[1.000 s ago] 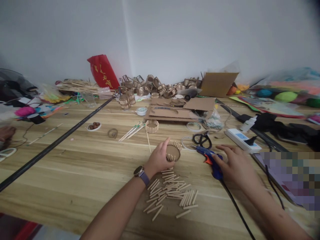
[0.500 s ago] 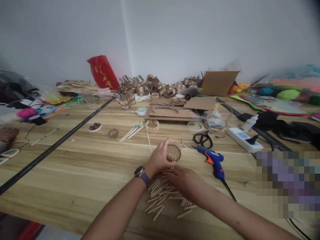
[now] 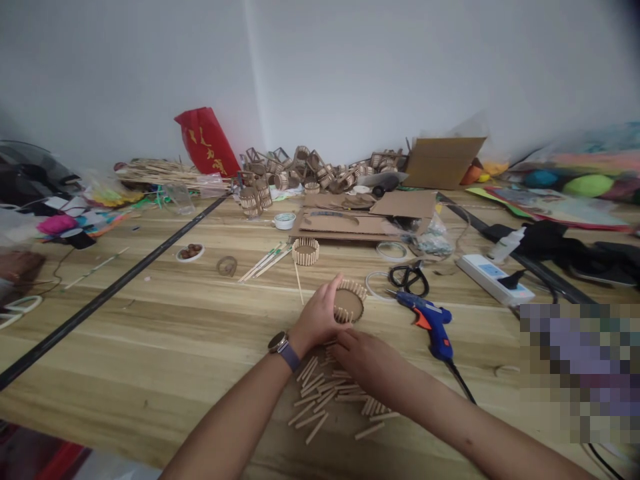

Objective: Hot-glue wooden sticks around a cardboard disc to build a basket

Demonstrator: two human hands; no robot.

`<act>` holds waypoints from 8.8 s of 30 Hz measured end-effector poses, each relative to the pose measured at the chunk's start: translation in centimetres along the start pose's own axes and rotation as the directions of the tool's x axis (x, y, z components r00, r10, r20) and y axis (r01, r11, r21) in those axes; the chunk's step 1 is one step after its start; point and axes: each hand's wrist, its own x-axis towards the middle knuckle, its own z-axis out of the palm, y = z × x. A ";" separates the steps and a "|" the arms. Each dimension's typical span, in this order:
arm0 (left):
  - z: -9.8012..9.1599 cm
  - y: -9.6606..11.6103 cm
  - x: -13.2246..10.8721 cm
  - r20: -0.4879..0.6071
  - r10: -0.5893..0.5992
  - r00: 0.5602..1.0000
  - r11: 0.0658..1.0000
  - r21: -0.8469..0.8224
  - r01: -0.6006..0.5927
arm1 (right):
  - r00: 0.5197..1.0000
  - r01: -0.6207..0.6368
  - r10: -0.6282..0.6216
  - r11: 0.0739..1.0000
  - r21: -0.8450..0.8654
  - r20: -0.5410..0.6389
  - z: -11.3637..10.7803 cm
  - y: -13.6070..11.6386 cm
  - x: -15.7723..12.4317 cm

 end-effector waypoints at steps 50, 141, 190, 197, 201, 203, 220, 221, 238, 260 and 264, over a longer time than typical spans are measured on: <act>0.1 0.2 -0.2 -0.030 0.038 0.999 0.998 0.046 -0.036 | 0.936 -0.283 0.350 0.802 0.527 -0.030 -2.5 7.4 -0.9; 0.2 1.3 -0.1 -0.110 -0.016 0.994 0.998 0.063 0.023 | 0.559 -0.828 0.821 0.548 0.120 0.112 -3.5 10.2 -8.7; 0.2 0.4 -0.3 -0.102 -0.063 0.993 0.996 -0.067 0.056 | 0.777 -0.422 0.609 0.322 0.847 0.156 -0.6 6.4 -6.6; 0.2 0.2 -0.4 -0.100 -0.057 0.993 0.996 -0.068 0.050 | 0.825 -0.403 0.551 0.420 0.813 0.124 -0.3 6.4 -6.4; 0.1 0.3 -0.4 -0.103 -0.072 0.992 0.996 -0.065 0.065 | 0.822 -0.427 0.554 0.448 0.785 0.130 -0.4 6.2 -6.3; 0.1 0.4 -0.4 -0.110 -0.071 0.991 0.996 -0.056 0.065 | 0.818 -0.438 0.559 0.453 0.776 0.135 -0.5 6.1 -6.3; -0.1 0.9 -0.4 -0.109 -0.071 0.992 0.997 -0.028 0.068 | 0.795 -0.453 0.597 0.473 0.756 0.103 -0.7 5.6 -6.0; -0.1 0.9 -0.4 -0.108 -0.070 0.992 0.997 -0.030 0.067 | 0.794 -0.454 0.599 0.477 0.753 0.100 -0.7 5.5 -6.0; -0.3 0.9 -0.3 -0.092 -0.068 0.993 0.997 -0.042 0.064 | 0.803 -0.441 0.588 0.474 0.762 0.100 -1.2 5.3 -5.7; -0.4 1.1 -0.4 -0.090 -0.070 0.993 0.997 -0.026 0.068 | 0.793 -0.445 0.603 0.478 0.757 0.086 -0.7 5.3 -5.8; -0.4 1.0 -0.4 -0.099 -0.056 0.993 0.998 -0.018 0.054 | 0.794 -0.441 0.602 0.471 0.764 0.087 -0.5 5.4 -5.9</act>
